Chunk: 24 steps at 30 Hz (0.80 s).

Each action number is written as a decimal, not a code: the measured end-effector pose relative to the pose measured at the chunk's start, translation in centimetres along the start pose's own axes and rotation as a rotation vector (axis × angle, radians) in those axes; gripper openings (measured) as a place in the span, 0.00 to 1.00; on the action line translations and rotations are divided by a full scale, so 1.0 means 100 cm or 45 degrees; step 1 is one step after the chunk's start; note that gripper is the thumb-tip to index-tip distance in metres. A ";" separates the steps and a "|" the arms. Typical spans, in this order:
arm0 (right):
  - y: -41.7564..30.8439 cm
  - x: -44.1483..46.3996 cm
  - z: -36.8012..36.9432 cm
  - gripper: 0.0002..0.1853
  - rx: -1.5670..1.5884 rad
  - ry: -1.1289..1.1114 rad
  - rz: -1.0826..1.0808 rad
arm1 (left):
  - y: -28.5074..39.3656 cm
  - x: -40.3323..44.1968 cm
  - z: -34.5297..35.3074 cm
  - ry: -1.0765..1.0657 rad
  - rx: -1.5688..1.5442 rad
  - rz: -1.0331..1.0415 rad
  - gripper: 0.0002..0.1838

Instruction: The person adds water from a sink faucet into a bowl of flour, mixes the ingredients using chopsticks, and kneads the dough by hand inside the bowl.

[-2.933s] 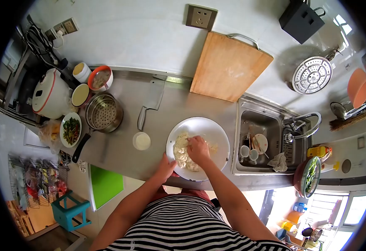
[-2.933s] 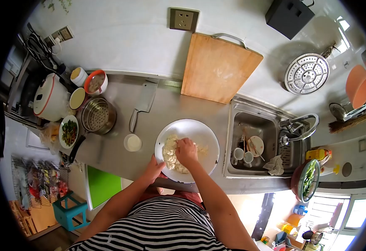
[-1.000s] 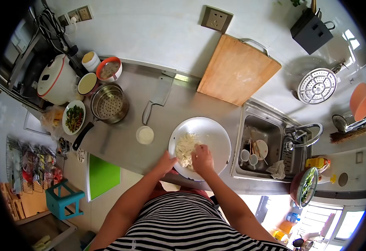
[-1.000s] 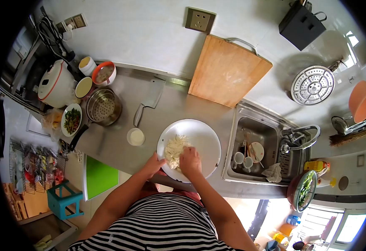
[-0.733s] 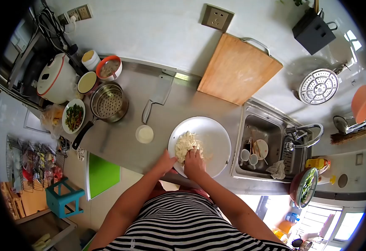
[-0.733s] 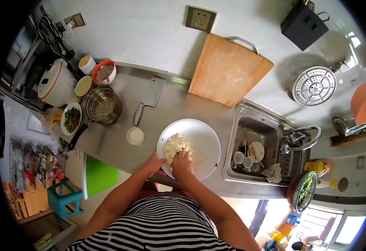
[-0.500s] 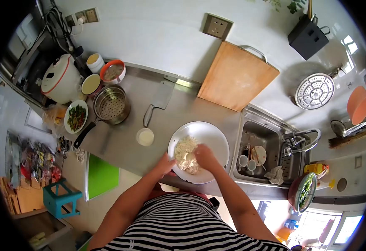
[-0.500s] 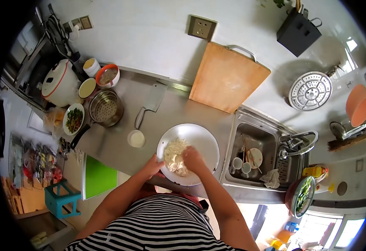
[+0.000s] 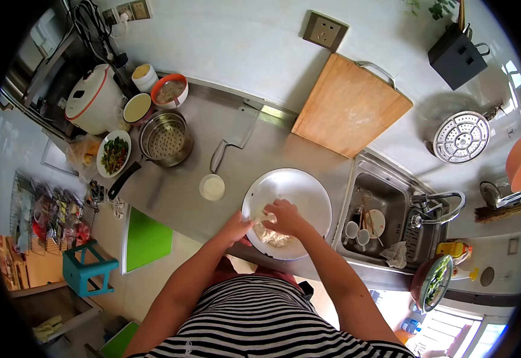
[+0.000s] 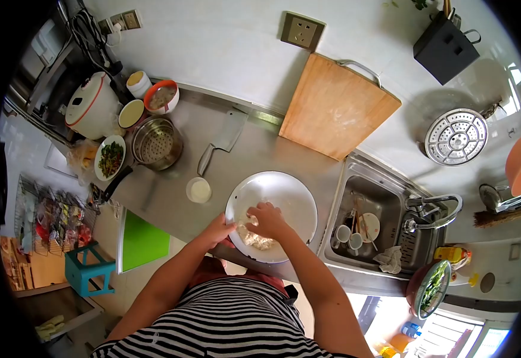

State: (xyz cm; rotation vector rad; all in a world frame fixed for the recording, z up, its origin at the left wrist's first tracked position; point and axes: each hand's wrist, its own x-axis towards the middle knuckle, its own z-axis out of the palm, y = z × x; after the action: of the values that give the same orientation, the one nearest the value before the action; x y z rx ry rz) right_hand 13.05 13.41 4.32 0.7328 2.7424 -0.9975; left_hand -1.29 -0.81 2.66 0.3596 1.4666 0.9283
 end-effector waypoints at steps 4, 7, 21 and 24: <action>0.005 -0.046 -0.001 0.13 -0.276 0.128 -0.243 | -0.004 0.005 0.001 0.039 -0.033 -0.024 0.23; 0.009 -0.062 0.016 0.12 -0.421 0.124 -0.296 | -0.007 0.005 -0.001 -0.018 -0.036 -0.019 0.24; 0.063 0.018 -0.002 0.11 0.208 0.067 0.046 | 0.002 -0.020 -0.004 0.193 0.219 0.143 0.28; 0.049 0.049 0.015 0.12 0.322 0.401 0.140 | -0.070 0.009 0.005 0.296 0.396 0.523 0.25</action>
State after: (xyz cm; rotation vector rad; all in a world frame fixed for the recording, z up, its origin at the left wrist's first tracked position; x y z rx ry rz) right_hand 11.12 17.67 -1.00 1.1588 2.8183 -1.3209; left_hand 1.23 -4.32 -2.94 0.8275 1.7949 1.0931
